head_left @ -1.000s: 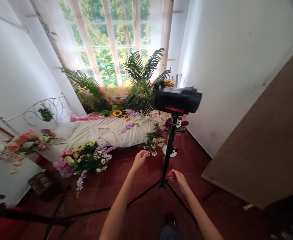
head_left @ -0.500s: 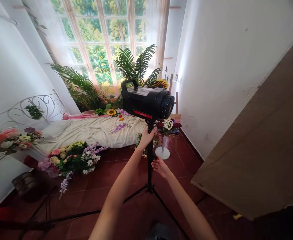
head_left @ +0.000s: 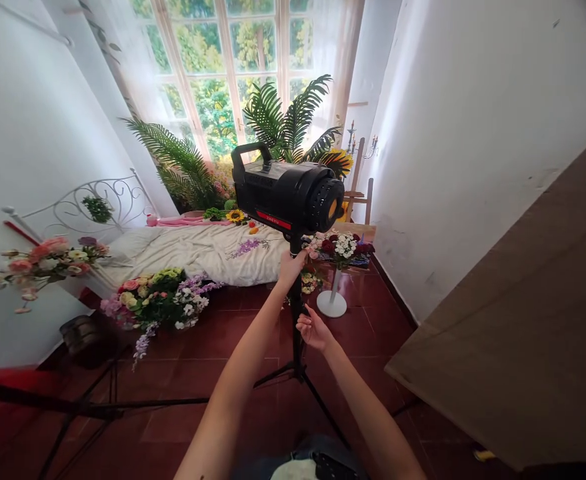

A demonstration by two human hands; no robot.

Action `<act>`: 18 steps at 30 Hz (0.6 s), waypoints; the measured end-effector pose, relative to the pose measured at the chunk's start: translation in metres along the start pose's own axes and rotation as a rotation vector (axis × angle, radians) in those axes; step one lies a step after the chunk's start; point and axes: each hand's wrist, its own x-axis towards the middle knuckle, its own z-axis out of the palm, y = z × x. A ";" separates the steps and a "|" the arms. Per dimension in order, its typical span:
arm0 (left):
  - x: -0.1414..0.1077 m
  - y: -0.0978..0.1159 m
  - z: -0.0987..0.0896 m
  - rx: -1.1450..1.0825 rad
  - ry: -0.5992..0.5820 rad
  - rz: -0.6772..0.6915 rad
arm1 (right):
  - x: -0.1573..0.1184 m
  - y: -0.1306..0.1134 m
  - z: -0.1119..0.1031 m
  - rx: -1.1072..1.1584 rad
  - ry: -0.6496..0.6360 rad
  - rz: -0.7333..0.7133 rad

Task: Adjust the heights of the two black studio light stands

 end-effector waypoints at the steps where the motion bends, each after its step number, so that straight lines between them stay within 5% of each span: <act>1: 0.000 0.000 0.000 -0.002 -0.001 0.001 | 0.000 -0.002 -0.001 -0.068 0.030 -0.006; 4: -0.001 0.001 0.001 -0.003 -0.014 0.001 | 0.000 -0.009 -0.004 -0.457 0.168 -0.095; 10: -0.001 0.003 0.003 -0.024 -0.011 -0.014 | -0.007 -0.025 -0.012 -1.386 0.451 -0.553; 13: 0.000 0.003 0.003 -0.046 -0.033 -0.011 | -0.009 -0.016 -0.019 -1.384 0.508 -0.547; 18: 0.001 0.000 -0.001 -0.001 -0.030 -0.005 | -0.008 0.008 -0.024 -0.889 0.484 -0.352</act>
